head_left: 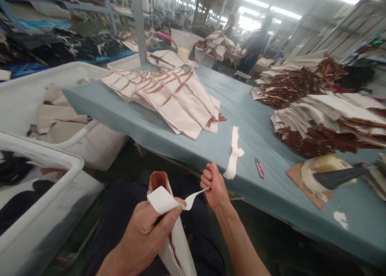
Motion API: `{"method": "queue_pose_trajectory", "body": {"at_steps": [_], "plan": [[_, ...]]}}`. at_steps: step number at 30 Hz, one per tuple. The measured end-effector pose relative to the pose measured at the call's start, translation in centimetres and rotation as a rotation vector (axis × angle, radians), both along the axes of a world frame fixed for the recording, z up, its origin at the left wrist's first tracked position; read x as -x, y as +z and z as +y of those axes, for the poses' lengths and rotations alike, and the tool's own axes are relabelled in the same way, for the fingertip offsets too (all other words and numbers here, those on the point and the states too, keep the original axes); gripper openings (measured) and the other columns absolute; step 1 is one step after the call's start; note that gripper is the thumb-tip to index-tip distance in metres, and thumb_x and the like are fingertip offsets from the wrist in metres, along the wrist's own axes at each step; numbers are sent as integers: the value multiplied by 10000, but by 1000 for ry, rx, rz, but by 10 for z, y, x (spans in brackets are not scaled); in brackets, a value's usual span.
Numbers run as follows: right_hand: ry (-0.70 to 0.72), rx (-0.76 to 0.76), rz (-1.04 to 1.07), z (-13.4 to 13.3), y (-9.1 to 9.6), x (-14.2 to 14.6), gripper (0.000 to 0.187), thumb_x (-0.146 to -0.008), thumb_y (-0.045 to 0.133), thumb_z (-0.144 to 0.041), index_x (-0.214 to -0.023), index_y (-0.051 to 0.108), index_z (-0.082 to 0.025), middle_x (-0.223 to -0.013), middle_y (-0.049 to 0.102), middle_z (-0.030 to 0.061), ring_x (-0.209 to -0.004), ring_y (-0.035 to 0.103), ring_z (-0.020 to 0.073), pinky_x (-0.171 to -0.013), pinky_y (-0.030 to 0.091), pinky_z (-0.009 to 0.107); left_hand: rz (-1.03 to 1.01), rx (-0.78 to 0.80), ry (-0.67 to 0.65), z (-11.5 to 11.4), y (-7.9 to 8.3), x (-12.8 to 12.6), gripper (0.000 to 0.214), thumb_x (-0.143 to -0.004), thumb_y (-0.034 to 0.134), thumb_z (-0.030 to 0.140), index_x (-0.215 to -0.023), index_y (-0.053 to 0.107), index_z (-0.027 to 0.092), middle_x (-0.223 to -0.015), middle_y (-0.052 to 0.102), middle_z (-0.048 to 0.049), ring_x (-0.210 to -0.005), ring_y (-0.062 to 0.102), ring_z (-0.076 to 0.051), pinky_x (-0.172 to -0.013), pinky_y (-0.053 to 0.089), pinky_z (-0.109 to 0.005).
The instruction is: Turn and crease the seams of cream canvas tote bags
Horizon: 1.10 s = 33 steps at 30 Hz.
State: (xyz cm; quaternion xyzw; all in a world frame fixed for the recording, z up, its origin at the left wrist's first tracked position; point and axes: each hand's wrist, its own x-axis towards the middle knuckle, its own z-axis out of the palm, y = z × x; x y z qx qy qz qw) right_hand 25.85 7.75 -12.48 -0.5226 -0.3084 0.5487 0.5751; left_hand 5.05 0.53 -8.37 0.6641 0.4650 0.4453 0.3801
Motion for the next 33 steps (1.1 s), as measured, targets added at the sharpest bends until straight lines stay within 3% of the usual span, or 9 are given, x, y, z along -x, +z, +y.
{"method": "queue_pose_trajectory", "body": {"at_steps": [3, 6, 8, 13, 20, 25, 28, 30, 33], "plan": [[-23, -21, -140, -17, 3, -10, 524, -835, 855, -689, -718, 571, -265, -578, 449, -82, -508, 317, 126, -476, 270, 262, 86, 11, -42, -2, -4, 7, 286, -1018, 662, 307, -1048, 943, 259, -875, 911, -43, -767, 856, -217, -761, 667, -244], [152, -89, -286, -43, 32, -3, 251, -871, 857, -462, -769, 766, -252, -789, 745, 30, -786, 644, 221, -737, 504, 344, 102, -1, -67, 2, -4, 4, 291, -1012, 655, 297, -1031, 941, 249, -857, 904, -56, -774, 848, -228, -798, 674, -277], [383, -241, -465, -56, 54, 10, 111, -908, 786, -370, -857, 804, -272, -923, 794, 41, -911, 696, 248, -855, 521, 380, 73, -27, -104, 5, -2, 0, 304, -1005, 636, 274, -914, 922, 230, -770, 869, -51, -689, 809, -208, -703, 643, -261], [406, -333, -444, -65, 72, 36, 113, -949, 742, -308, -846, 765, -269, -903, 785, 29, -846, 696, 217, -783, 506, 352, 57, -48, -151, 4, 0, -9, 370, -974, 596, 203, -691, 834, 205, -628, 785, -37, -564, 719, -168, -595, 553, -244], [397, -191, -280, -68, 65, 45, 171, -934, 727, -382, -824, 763, -256, -796, 731, 4, -717, 633, 187, -693, 482, 324, 71, 39, -152, 1, -5, -15, 342, -965, 567, 218, -733, 816, 191, -689, 809, -47, -611, 737, -183, -606, 566, -253], [264, -113, -122, -60, 57, 51, 248, -947, 735, -461, -819, 709, -249, -763, 721, 6, -663, 621, 173, -662, 522, 306, 71, 108, -28, -11, -9, -15, 324, -1063, 562, 320, -806, 723, 206, -582, 670, 28, -486, 597, -138, -514, 465, -228], [142, -61, -107, -57, 35, 52, 346, -964, 728, -540, -791, 654, -250, -688, 650, -15, -590, 545, 152, -596, 484, 287, 15, 208, 189, -22, -14, -10, 456, -1154, 460, 558, -911, 661, 229, -662, 624, 39, -514, 544, -149, -500, 455, -245], [129, -2, -123, -63, 13, 54, 397, -979, 705, -587, -783, 629, -251, -626, 563, -44, -538, 450, 137, -542, 418, 275, -11, 249, 303, -26, -19, -5, 630, -1128, 389, 752, -799, 573, 247, -686, 590, 23, -563, 526, -163, -528, 464, -265], [152, 78, -149, -84, -21, 61, 394, -968, 707, -594, -796, 644, -245, -616, 507, -56, -550, 393, 138, -530, 358, 272, 18, 293, 333, -30, -30, 3, 743, -1065, 330, 895, -667, 412, 272, -636, 501, 20, -587, 478, -171, -560, 454, -283]]}}
